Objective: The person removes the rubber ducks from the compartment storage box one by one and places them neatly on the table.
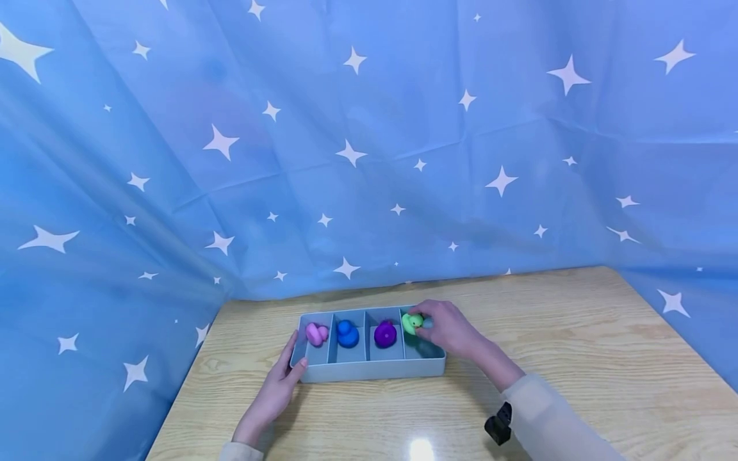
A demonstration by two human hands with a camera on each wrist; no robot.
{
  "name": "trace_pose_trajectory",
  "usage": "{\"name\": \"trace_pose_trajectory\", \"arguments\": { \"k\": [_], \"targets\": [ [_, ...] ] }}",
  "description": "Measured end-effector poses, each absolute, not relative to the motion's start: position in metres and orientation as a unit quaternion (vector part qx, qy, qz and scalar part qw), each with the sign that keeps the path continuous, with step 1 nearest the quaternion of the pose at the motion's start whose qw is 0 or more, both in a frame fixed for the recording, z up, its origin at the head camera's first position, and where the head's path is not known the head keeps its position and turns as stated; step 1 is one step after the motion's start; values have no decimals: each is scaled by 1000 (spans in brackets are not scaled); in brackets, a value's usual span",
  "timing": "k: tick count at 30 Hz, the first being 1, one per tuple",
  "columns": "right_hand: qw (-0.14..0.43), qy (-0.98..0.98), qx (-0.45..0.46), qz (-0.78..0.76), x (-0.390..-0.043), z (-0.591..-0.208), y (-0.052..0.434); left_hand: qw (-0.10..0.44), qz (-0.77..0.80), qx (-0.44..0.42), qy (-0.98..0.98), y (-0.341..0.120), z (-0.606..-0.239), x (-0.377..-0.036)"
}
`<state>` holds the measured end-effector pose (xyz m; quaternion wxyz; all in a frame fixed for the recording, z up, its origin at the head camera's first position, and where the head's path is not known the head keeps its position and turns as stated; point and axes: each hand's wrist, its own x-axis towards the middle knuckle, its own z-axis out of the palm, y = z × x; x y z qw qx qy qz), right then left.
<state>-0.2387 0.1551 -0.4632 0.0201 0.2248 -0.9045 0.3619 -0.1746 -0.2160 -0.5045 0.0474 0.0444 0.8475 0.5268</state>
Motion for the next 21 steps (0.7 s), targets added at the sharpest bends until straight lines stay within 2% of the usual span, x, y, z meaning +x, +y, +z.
{"name": "trace_pose_trajectory", "arguments": {
  "k": [11,21],
  "targets": [
    [72,-884,209,413,-236,-459,161,51,525,43,848,-216,-504,-174],
    [83,-885,163,429,-236,-450,174,50,536,45,841,-216,-505,-175]
  ]
}}
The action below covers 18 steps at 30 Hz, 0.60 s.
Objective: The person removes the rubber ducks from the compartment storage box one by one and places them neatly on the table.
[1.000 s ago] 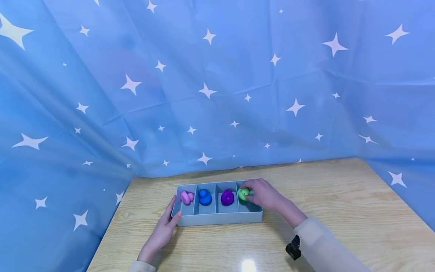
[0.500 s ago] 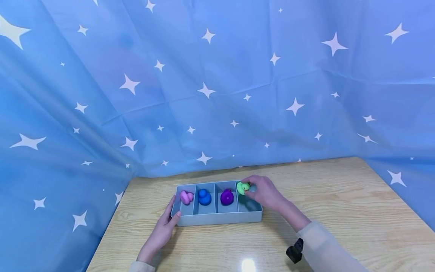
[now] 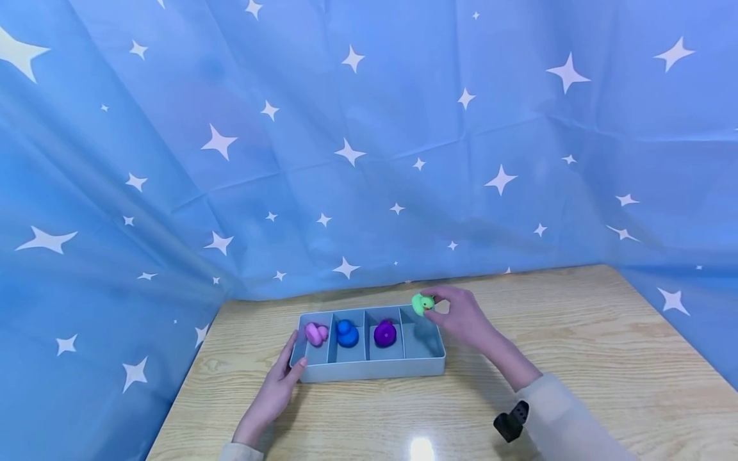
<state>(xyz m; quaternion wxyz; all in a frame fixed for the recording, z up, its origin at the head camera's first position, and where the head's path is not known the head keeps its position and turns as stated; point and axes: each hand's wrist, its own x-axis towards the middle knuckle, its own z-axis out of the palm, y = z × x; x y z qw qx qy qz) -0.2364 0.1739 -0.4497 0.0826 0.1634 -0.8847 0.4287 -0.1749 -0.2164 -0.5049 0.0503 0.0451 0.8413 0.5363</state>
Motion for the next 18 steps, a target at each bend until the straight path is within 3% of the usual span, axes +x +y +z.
{"name": "trace_pose_trajectory", "arguments": {
  "k": [8,18],
  "targets": [
    [140,-886,159,412,-239,-451,191,52,537,43,841,-217,-504,-175],
    [133,-893,124,411,-244,-468,224,54,551,46,831,-217,-506,-176]
  ]
}}
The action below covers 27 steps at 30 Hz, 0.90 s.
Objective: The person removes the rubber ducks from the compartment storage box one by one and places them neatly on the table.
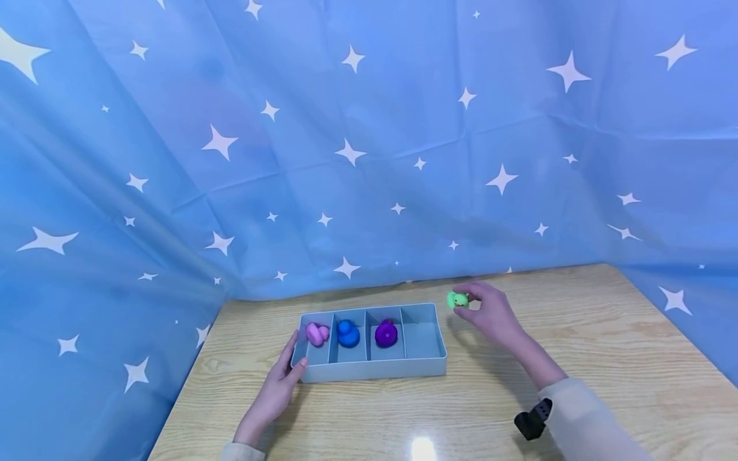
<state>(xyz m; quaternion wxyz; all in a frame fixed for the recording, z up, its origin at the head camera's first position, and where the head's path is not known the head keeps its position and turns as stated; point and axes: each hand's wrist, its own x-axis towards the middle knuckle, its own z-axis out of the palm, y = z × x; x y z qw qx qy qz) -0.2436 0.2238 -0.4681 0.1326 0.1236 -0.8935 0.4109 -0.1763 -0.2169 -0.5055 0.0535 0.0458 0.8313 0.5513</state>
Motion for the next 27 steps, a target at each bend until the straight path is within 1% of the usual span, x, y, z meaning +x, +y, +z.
{"name": "trace_pose_trajectory", "arguments": {
  "k": [10,15,19,27],
  "targets": [
    [104,-904,117,398,-245,-488,241,50,556,49,828,-216,-506,-177],
    [105,-912,145,371,-246,-496,245,47,555,48,829,-215,-507,-178],
    [106,-916,161,352,-245,-498,247,49,556,47,828,-214,-506,-178],
    [98,-920,166,341,-241,-499,247,57,557,40,827,-215,-503,-176]
  ]
}}
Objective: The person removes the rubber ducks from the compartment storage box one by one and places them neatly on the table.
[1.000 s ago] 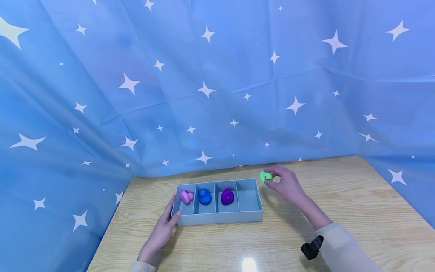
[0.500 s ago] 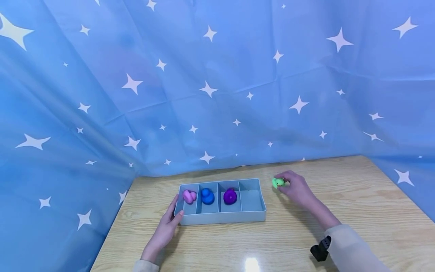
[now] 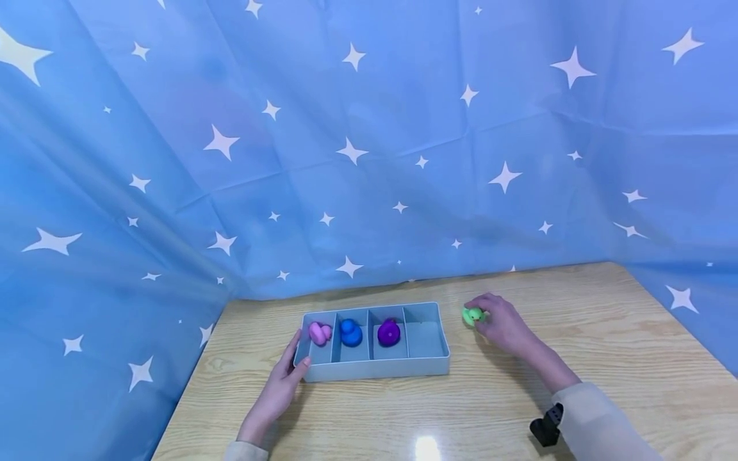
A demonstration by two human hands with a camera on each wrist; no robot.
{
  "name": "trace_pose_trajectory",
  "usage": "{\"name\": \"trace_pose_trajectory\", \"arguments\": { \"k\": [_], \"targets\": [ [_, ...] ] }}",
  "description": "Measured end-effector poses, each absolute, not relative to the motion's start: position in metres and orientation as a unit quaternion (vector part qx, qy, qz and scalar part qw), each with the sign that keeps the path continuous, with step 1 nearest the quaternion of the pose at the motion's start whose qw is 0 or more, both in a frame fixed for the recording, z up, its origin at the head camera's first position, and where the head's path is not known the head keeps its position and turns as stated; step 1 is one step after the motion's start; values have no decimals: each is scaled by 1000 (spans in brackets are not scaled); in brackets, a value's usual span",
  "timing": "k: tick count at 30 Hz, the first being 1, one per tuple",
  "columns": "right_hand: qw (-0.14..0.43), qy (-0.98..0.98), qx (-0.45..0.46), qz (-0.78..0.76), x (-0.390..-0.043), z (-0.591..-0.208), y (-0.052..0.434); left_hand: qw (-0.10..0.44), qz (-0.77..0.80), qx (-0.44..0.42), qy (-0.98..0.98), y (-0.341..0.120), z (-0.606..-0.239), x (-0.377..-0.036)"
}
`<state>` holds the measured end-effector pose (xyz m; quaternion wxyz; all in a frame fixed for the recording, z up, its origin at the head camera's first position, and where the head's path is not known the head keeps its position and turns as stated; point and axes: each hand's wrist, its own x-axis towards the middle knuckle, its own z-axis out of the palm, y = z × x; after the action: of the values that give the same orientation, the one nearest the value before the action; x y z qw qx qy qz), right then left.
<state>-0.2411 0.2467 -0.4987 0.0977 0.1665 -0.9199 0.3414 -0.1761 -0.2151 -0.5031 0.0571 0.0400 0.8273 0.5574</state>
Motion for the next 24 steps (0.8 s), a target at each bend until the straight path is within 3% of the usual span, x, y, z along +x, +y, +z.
{"name": "trace_pose_trajectory", "arguments": {
  "k": [24],
  "targets": [
    [84,-924,162,336,-240,-508,245,59,555,36,829,-217,-504,-176]
  ]
}}
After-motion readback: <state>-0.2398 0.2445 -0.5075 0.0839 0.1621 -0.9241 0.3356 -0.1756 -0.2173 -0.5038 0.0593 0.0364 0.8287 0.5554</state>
